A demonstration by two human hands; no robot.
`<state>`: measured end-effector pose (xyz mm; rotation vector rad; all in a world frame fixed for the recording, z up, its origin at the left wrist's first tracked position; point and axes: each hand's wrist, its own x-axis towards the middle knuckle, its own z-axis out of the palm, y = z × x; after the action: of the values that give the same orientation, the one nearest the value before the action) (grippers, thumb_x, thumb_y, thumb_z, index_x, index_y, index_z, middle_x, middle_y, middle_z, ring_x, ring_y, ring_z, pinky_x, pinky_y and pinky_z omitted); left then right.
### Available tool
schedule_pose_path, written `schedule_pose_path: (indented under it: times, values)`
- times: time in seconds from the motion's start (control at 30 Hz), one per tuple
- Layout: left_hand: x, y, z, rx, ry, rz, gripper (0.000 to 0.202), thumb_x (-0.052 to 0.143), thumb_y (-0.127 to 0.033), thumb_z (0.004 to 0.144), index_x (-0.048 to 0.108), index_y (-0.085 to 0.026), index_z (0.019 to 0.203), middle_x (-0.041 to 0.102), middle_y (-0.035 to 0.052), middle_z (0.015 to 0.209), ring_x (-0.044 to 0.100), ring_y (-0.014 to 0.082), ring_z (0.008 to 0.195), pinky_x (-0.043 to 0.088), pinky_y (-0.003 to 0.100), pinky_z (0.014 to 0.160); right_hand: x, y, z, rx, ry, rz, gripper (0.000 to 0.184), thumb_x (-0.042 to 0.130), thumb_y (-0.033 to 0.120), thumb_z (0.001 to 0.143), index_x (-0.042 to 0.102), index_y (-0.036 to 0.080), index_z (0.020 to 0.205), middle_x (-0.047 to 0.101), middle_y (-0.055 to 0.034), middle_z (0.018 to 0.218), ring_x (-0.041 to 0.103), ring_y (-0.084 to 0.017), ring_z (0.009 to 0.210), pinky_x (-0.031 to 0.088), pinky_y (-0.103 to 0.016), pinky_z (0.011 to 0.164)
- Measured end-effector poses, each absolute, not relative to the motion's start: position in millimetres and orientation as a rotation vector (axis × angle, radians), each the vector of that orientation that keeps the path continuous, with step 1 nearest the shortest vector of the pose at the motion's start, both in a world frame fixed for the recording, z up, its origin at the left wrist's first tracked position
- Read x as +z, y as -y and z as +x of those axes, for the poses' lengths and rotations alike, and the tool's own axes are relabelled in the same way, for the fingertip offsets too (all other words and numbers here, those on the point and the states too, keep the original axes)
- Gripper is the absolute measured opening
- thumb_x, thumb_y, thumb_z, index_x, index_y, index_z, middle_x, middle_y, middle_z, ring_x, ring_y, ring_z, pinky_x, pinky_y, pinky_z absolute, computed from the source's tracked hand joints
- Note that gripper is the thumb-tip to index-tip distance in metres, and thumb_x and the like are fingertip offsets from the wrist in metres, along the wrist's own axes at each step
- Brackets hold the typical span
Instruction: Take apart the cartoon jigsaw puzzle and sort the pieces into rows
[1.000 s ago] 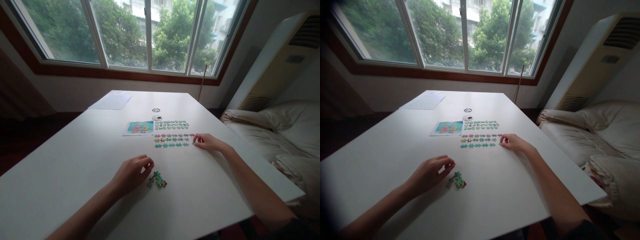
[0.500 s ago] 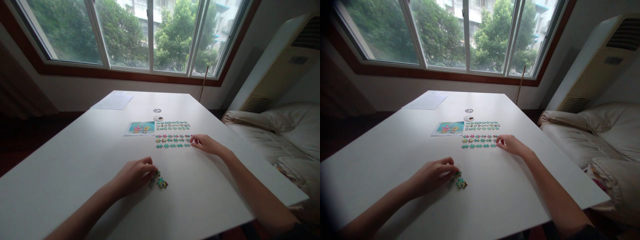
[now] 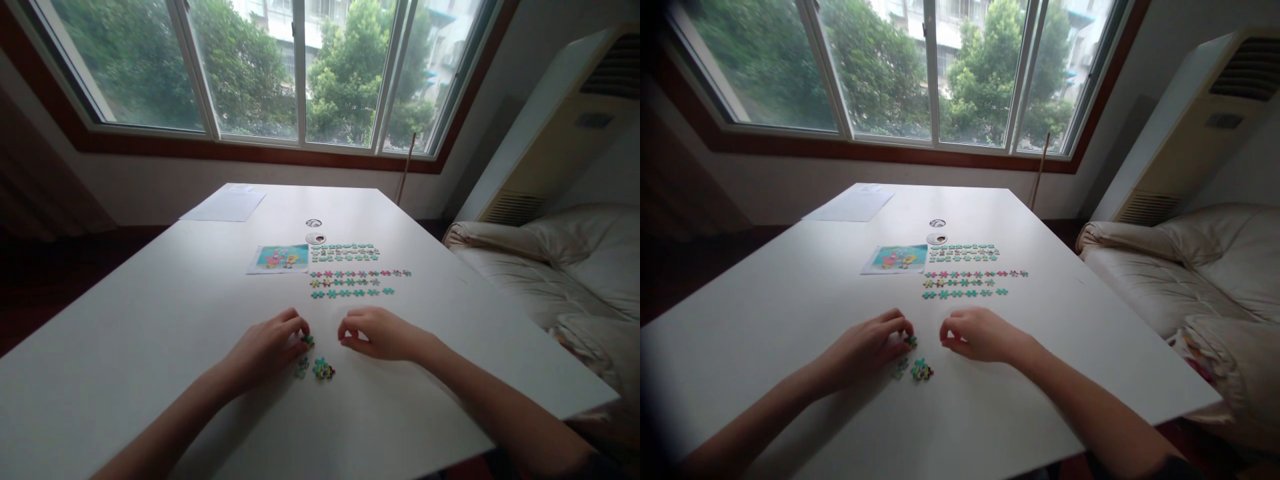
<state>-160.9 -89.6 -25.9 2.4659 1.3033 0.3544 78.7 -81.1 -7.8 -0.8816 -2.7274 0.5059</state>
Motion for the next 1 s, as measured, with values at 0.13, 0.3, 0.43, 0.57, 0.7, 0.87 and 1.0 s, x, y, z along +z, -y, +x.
schedule_pose_path:
  times: [0.13, 0.3, 0.43, 0.57, 0.7, 0.87, 1.0]
  values:
    - [-28.0, 87.9, -157.4, 0.51, -1.265, 2.303, 0.008, 0.051, -0.022, 0.074, 0.057, -0.019, 0.078, 0.059, -0.0024, 0.073, 0.05, 0.01, 0.059, 0.038, 0.02, 0.056, -9.0, 91.7, 67.9, 0.522, 2.675, -0.878, 0.014, 0.049, 0.024, 0.081, 0.06, 0.019, 0.087, 0.059, -0.0019, 0.074, 0.052, -0.011, 0.066, 0.037, -0.021, 0.062]
    - [-27.5, 89.8, -148.2, 0.695, -1.197, 2.055, 0.016, 0.053, -0.031, 0.076, 0.059, -0.016, 0.076, 0.059, -0.0014, 0.066, 0.048, 0.0086, 0.055, 0.038, 0.019, 0.052, -13.3, 94.7, 61.8, 0.571, 2.492, -0.942, 0.015, 0.049, 0.028, 0.082, 0.06, 0.019, 0.087, 0.058, -0.001, 0.072, 0.051, -0.01, 0.064, 0.038, -0.021, 0.061]
    - [-25.8, 92.8, -143.9, 0.772, -1.182, 1.943, 0.019, 0.054, -0.033, 0.076, 0.06, -0.015, 0.076, 0.06, -0.0005, 0.067, 0.048, 0.0087, 0.057, 0.038, 0.018, 0.051, -16.1, 93.5, 58.6, 0.622, 2.372, -1.031, 0.016, 0.049, 0.03, 0.082, 0.06, 0.018, 0.082, 0.057, 0.0003, 0.066, 0.048, -0.009, 0.059, 0.035, -0.02, 0.056]
    - [-24.6, 95.1, -142.1, 0.784, -1.165, 1.897, 0.019, 0.055, -0.033, 0.076, 0.06, -0.014, 0.075, 0.06, -0.0003, 0.066, 0.048, 0.0086, 0.057, 0.038, 0.018, 0.05, -18.0, 92.1, 57.2, 0.624, 2.299, -1.1, 0.015, 0.051, 0.031, 0.08, 0.058, 0.017, 0.078, 0.054, 0.0022, 0.059, 0.045, -0.008, 0.053, 0.033, -0.019, 0.053]
    - [-24.8, 96.2, -140.2, 0.796, -1.15, 1.886, 0.02, 0.055, -0.034, 0.076, 0.06, -0.015, 0.075, 0.058, -0.0005, 0.065, 0.048, 0.0087, 0.057, 0.039, 0.018, 0.05, -19.1, 93.1, 55.9, 0.698, 2.245, -1.076, 0.014, 0.052, 0.03, 0.079, 0.058, 0.017, 0.08, 0.052, 0.0034, 0.057, 0.043, -0.007, 0.052, 0.033, -0.018, 0.052]
    - [-25.7, 95.7, -140.1, 0.797, -1.191, 1.948, 0.018, 0.053, -0.031, 0.077, 0.059, -0.016, 0.084, 0.059, -0.0007, 0.068, 0.048, 0.0081, 0.055, 0.039, 0.018, 0.049, -17.5, 89.9, 59.1, 0.74, 2.192, -1.067, 0.014, 0.051, 0.029, 0.079, 0.058, 0.017, 0.078, 0.048, 0.0046, 0.052, 0.041, -0.007, 0.05, 0.033, -0.018, 0.05]
    - [-24.0, 96.6, -145.6, 0.717, -1.243, 2.235, 0.014, 0.051, -0.027, 0.079, 0.059, -0.018, 0.087, 0.06, -0.0001, 0.073, 0.049, 0.0081, 0.054, 0.04, 0.019, 0.053, -12.9, 75.9, 74.0, 0.644, 2.063, -1.151, 0.017, 0.049, 0.031, 0.08, 0.057, 0.016, 0.077, 0.045, 0.0045, 0.052, 0.038, -0.007, 0.049, 0.031, -0.019, 0.049]
